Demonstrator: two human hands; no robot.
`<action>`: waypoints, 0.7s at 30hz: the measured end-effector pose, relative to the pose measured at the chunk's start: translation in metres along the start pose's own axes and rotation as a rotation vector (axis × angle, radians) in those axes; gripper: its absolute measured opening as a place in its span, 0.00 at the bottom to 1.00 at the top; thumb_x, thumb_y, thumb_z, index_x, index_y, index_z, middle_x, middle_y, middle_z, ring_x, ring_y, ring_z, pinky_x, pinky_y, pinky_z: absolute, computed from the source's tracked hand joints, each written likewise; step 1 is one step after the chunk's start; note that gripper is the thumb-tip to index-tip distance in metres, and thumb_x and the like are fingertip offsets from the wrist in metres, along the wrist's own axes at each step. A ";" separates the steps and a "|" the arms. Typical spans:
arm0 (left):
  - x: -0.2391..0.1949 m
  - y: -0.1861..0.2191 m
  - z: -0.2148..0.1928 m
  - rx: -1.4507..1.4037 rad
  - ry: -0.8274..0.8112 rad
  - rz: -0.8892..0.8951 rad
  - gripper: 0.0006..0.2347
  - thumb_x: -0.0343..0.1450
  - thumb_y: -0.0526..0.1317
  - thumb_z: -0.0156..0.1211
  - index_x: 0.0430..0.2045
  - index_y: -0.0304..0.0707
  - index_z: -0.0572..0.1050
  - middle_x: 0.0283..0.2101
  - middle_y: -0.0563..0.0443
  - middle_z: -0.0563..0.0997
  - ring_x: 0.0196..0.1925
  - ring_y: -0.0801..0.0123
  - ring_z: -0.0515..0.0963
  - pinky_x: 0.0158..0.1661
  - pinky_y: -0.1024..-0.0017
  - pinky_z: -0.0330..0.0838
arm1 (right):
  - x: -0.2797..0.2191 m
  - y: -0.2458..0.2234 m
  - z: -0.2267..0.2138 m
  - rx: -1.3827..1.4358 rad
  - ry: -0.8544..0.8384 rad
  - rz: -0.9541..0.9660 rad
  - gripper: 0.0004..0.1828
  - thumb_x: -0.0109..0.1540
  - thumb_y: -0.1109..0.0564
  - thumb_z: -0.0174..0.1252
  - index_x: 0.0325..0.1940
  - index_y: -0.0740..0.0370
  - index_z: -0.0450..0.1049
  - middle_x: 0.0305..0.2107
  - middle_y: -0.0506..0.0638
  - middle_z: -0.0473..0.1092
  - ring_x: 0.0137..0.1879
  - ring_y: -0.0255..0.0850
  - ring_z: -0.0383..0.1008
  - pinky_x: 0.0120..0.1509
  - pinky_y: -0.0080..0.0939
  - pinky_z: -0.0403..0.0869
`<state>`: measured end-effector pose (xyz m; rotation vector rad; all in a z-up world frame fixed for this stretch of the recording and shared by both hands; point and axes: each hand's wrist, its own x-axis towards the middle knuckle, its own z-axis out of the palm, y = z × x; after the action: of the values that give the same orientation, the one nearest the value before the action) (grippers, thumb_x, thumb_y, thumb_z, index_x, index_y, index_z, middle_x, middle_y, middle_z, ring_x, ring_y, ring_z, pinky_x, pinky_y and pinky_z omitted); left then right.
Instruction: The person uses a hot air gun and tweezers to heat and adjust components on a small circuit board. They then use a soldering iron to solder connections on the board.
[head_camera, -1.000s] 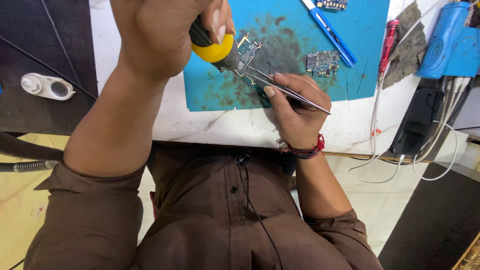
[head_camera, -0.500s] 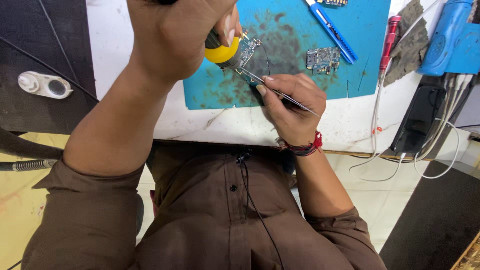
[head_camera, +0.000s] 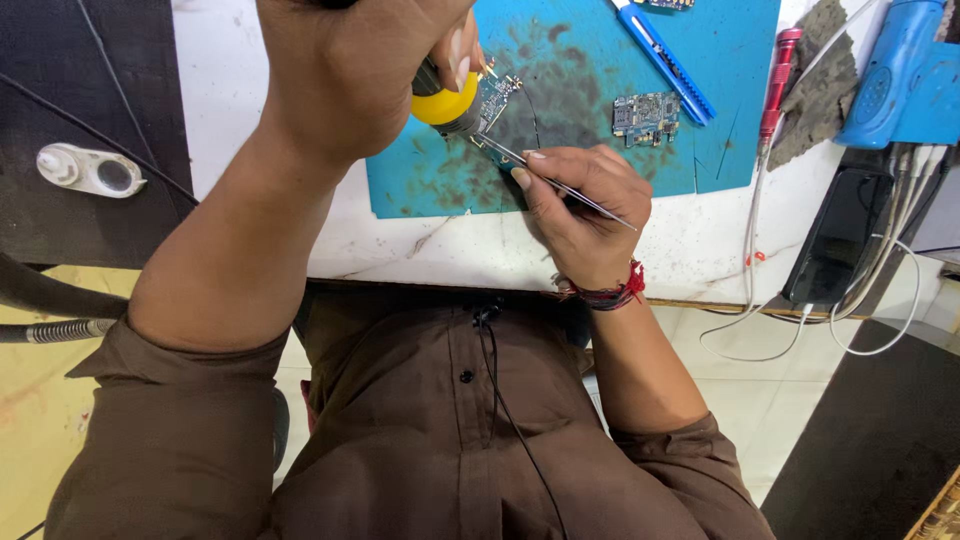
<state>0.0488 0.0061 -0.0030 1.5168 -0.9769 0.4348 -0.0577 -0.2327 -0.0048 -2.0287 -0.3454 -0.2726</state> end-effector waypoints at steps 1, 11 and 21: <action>0.000 0.000 0.000 0.005 -0.001 0.011 0.11 0.86 0.26 0.44 0.34 0.25 0.72 0.30 0.47 0.77 0.35 0.67 0.84 0.44 0.72 0.86 | 0.000 0.000 0.000 0.000 0.000 0.003 0.11 0.61 0.68 0.73 0.45 0.63 0.81 0.39 0.53 0.80 0.39 0.38 0.75 0.45 0.35 0.68; 0.001 0.001 0.000 -0.010 0.002 0.000 0.12 0.86 0.25 0.46 0.32 0.26 0.72 0.29 0.47 0.77 0.34 0.66 0.83 0.43 0.71 0.86 | 0.000 0.000 0.000 -0.006 0.001 -0.002 0.10 0.61 0.68 0.73 0.45 0.64 0.81 0.39 0.53 0.80 0.39 0.37 0.76 0.45 0.35 0.69; 0.003 0.005 -0.002 0.041 -0.014 0.006 0.10 0.83 0.24 0.46 0.32 0.25 0.71 0.30 0.46 0.76 0.35 0.66 0.83 0.44 0.72 0.86 | 0.000 0.001 0.001 -0.007 0.001 -0.002 0.10 0.62 0.68 0.72 0.45 0.63 0.81 0.39 0.53 0.80 0.41 0.38 0.77 0.46 0.34 0.70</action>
<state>0.0475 0.0078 0.0026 1.5564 -0.9890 0.4512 -0.0576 -0.2327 -0.0059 -2.0355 -0.3469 -0.2764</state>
